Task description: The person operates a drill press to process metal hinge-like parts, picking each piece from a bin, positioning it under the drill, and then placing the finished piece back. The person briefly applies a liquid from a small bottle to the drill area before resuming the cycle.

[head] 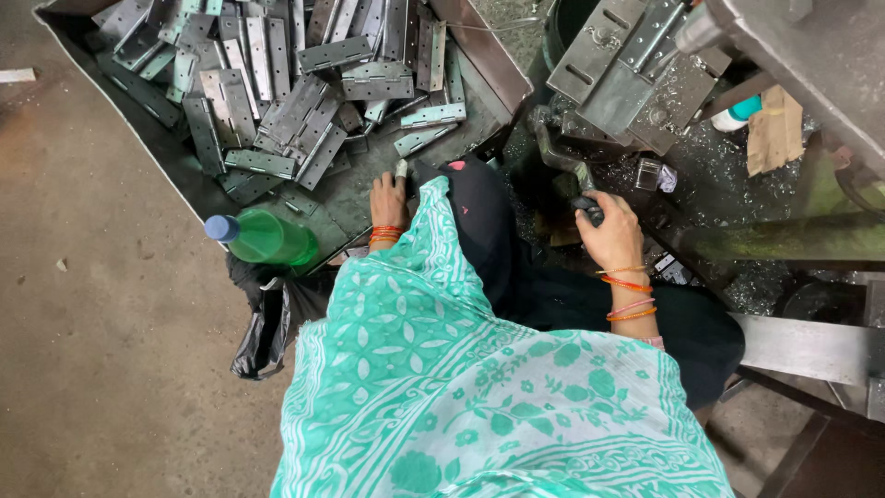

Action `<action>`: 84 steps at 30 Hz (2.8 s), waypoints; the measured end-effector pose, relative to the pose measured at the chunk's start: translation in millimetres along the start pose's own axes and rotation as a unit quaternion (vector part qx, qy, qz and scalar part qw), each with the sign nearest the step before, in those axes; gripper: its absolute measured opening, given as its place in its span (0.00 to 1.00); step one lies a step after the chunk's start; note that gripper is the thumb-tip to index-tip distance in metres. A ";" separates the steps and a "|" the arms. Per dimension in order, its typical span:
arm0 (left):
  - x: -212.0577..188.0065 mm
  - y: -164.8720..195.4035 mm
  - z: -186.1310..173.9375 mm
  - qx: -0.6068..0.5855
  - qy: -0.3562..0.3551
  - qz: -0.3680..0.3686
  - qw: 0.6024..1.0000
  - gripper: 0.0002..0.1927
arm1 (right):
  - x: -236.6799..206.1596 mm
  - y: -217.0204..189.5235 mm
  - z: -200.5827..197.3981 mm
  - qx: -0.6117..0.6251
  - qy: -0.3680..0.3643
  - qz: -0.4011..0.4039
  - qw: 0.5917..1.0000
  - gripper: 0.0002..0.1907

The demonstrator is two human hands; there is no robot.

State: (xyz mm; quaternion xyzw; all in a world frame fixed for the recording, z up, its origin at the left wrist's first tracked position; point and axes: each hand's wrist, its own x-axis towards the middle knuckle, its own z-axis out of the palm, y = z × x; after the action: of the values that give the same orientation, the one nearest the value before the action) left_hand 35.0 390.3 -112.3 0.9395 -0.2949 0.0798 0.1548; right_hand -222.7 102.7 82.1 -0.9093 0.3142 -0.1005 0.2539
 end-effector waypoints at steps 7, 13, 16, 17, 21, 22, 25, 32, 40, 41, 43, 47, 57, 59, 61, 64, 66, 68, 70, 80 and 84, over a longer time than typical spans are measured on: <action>6.7 -2.4 -5.1 -0.069 0.019 -0.085 0.994 0.15 | 0.7 4.3 -5.0 -0.002 -0.001 -0.022 1.000 0.19; 11.6 -24.9 -7.9 -0.087 0.055 -0.102 0.989 0.20 | 3.5 16.0 -9.2 -0.009 -0.009 -0.057 0.998 0.18; 6.6 -27.5 -7.6 -0.096 0.041 -0.076 0.992 0.22 | 4.5 17.8 -11.3 -0.005 -0.010 -0.053 0.999 0.17; 5.0 -27.3 -7.9 -0.093 0.043 -0.081 0.991 0.23 | 4.8 17.9 -11.7 -0.003 -0.011 -0.049 0.999 0.17; 7.3 -22.7 -9.9 -0.092 0.047 -0.111 0.988 0.26 | 6.5 19.9 -13.2 -0.004 -0.009 -0.064 0.998 0.17; 7.5 -21.1 -11.4 -0.093 0.045 -0.122 0.987 0.26 | 6.7 20.8 -13.4 -0.003 -0.010 -0.071 0.997 0.17; 15.2 -20.7 -17.5 -0.117 0.040 -0.152 0.981 0.29 | 7.7 22.3 -12.8 -0.007 -0.010 -0.072 0.997 0.17; 17.0 -11.2 -11.6 -0.069 0.036 -0.112 0.991 0.33 | 7.3 23.3 -11.9 -0.012 -0.012 -0.065 0.998 0.17; 26.2 -13.1 -4.1 -0.136 0.050 -0.195 0.970 0.31 | 3.5 17.3 -6.4 -0.017 -0.010 -0.057 0.998 0.18; 36.0 -16.5 -7.4 -0.182 0.052 -0.241 0.952 0.32 | 3.1 15.2 -5.2 -0.018 -0.008 -0.053 0.998 0.18; 56.8 -22.6 -16.0 -0.271 0.051 -0.328 0.903 0.35 | 1.8 10.5 -2.8 -0.016 -0.004 -0.053 0.998 0.18; 118.4 -2.7 -29.7 -0.507 0.029 -0.263 0.820 0.33 | -1.0 1.5 2.8 -0.004 -0.001 -0.022 1.000 0.18; 159.3 262.8 -24.1 -0.159 -0.130 0.280 0.938 0.41 | -1.0 2.5 18.7 -0.016 0.016 -0.003 1.000 0.21; 156.2 274.4 -13.7 -0.062 -0.130 0.339 0.930 0.38 | -0.8 4.8 22.7 -0.012 0.016 -0.011 1.000 0.21; 155.2 277.6 -1.6 -0.020 -0.096 0.376 0.921 0.35 | -0.4 7.0 27.0 -0.013 0.006 0.017 1.000 0.22; 164.7 279.5 12.6 -0.024 -0.065 0.398 0.915 0.32 | 2.6 11.3 31.1 -0.034 -0.025 0.024 0.999 0.25; 169.9 282.7 16.6 0.000 -0.125 0.408 0.904 0.37 | 6.7 13.8 31.8 -0.056 -0.062 0.026 0.996 0.28; 170.2 287.1 16.3 -0.044 -0.131 0.412 0.901 0.36 | 11.7 15.6 30.2 -0.079 -0.112 0.043 0.990 0.30; 170.2 288.2 18.6 -0.071 -0.110 0.423 0.897 0.35 | 16.7 15.8 27.4 -0.084 -0.148 0.042 0.984 0.31; 197.3 281.4 20.5 -0.101 -0.117 0.451 0.879 0.38 | 18.7 8.2 20.9 -0.084 -0.177 0.067 0.978 0.29; 183.5 286.3 19.6 -0.107 -0.166 0.450 0.871 0.40 | 18.4 11.3 21.4 -0.092 -0.165 0.053 0.980 0.29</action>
State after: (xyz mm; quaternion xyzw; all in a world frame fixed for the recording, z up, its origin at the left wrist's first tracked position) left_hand 19.6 63.7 -16.6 0.6827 -0.7134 -0.0481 0.1504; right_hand -206.9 92.2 58.4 -0.9151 0.3231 0.0942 0.2221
